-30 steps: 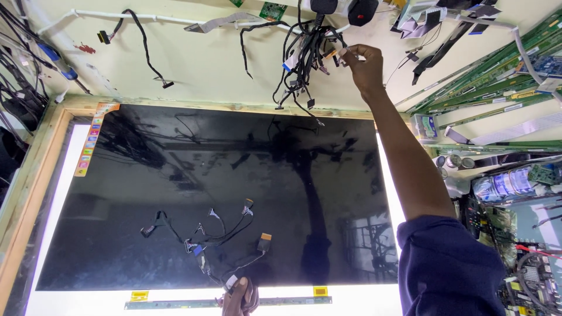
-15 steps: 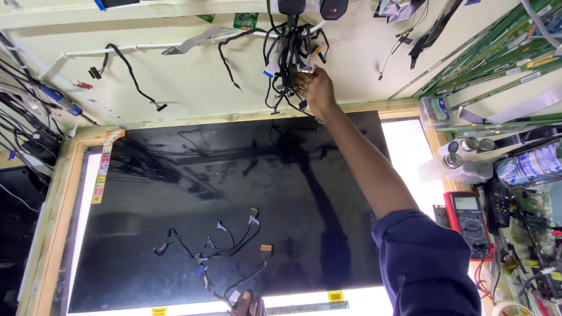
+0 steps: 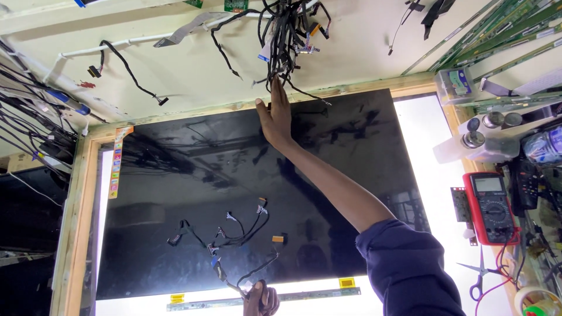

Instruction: Connecting ribbon cables and wire harnesses to a television circuit board and panel

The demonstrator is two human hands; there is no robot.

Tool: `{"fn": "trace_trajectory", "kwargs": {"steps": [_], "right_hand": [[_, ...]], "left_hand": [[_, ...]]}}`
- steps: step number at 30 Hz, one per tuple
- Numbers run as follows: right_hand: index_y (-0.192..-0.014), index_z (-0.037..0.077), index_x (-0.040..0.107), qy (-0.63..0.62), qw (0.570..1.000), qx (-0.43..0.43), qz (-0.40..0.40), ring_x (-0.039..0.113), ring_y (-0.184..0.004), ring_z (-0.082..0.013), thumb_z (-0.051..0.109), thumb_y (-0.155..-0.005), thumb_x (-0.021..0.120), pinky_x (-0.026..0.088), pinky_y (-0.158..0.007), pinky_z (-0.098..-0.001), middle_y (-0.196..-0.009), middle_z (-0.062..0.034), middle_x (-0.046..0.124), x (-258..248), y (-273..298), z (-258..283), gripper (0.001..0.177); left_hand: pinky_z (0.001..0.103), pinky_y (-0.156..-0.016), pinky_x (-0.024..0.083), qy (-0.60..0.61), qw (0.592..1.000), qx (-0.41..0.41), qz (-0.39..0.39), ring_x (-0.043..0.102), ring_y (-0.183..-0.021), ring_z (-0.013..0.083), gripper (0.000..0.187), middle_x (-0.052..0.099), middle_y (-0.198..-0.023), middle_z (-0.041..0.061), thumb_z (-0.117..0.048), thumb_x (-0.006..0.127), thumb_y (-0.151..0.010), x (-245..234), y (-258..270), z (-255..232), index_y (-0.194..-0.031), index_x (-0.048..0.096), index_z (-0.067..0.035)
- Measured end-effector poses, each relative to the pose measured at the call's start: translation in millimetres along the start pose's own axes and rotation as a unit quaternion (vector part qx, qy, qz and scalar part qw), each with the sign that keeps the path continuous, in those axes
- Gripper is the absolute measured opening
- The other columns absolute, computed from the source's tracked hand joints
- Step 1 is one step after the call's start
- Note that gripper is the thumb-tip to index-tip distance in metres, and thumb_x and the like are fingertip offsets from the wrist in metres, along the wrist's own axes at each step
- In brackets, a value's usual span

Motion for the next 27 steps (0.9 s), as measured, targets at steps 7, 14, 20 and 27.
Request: {"fn": "trace_trajectory", "kwargs": {"steps": [7, 14, 20, 27], "right_hand": [[-0.157, 0.016, 0.009, -0.033, 0.999, -0.010, 0.039, 0.012, -0.153, -0.0310, 0.056, -0.102, 0.034, 0.020, -0.123, -0.0539, -0.164, -0.0099, 0.012, 20.5, 7.1, 10.6, 0.072], [-0.127, 0.010, 0.057, -0.333, 0.938, 0.086, -0.032, 0.051, -0.123, -0.0239, 0.043, -0.096, 0.052, 0.040, -0.102, -0.0427, -0.125, -0.0075, 0.057, 11.1, -21.2, -30.5, 0.045], [-0.084, 0.005, 0.064, -0.376, 0.903, 0.191, -0.080, 0.058, -0.060, -0.0167, 0.029, -0.093, 0.056, 0.043, -0.053, -0.0294, -0.071, -0.0092, 0.063, -15.4, -40.7, -48.5, 0.027], [-0.089, 0.018, 0.062, -0.082, 0.960, 0.090, -0.252, 0.062, -0.070, -0.0118, 0.004, -0.076, 0.064, 0.049, -0.060, -0.0272, -0.079, 0.0027, 0.069, -76.3, -65.0, -37.1, 0.019]], "left_hand": [[0.029, -0.030, 0.015, -0.021, 0.997, 0.004, -0.076, 0.022, -0.033, 0.0136, 0.044, 0.027, -0.041, 0.002, -0.026, 0.052, -0.098, -7.2, 6.3, -0.6, -0.059, 0.042, -0.008], [0.030, -0.033, 0.015, -0.037, 0.989, -0.015, -0.144, 0.022, -0.035, 0.0136, 0.044, 0.026, -0.042, 0.001, -0.025, 0.054, -0.096, -17.5, 11.9, 0.4, -0.057, 0.042, -0.009], [0.029, -0.034, 0.014, -0.024, 0.986, -0.021, -0.162, 0.020, -0.036, 0.0129, 0.045, 0.023, -0.042, 0.000, -0.025, 0.055, -0.095, -8.3, 11.6, -1.5, -0.057, 0.040, -0.009], [0.030, -0.034, 0.014, -0.021, 0.984, -0.022, -0.178, 0.022, -0.035, 0.0133, 0.045, 0.026, -0.043, 0.000, -0.026, 0.055, -0.096, -15.3, 15.3, -0.9, -0.057, 0.041, -0.009]]}}
Point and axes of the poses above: each hand's wrist, its own y-axis away from the middle knuckle, its own x-axis out of the palm, z = x × y, the point moved 8 cm from there along -y, towards the middle knuckle
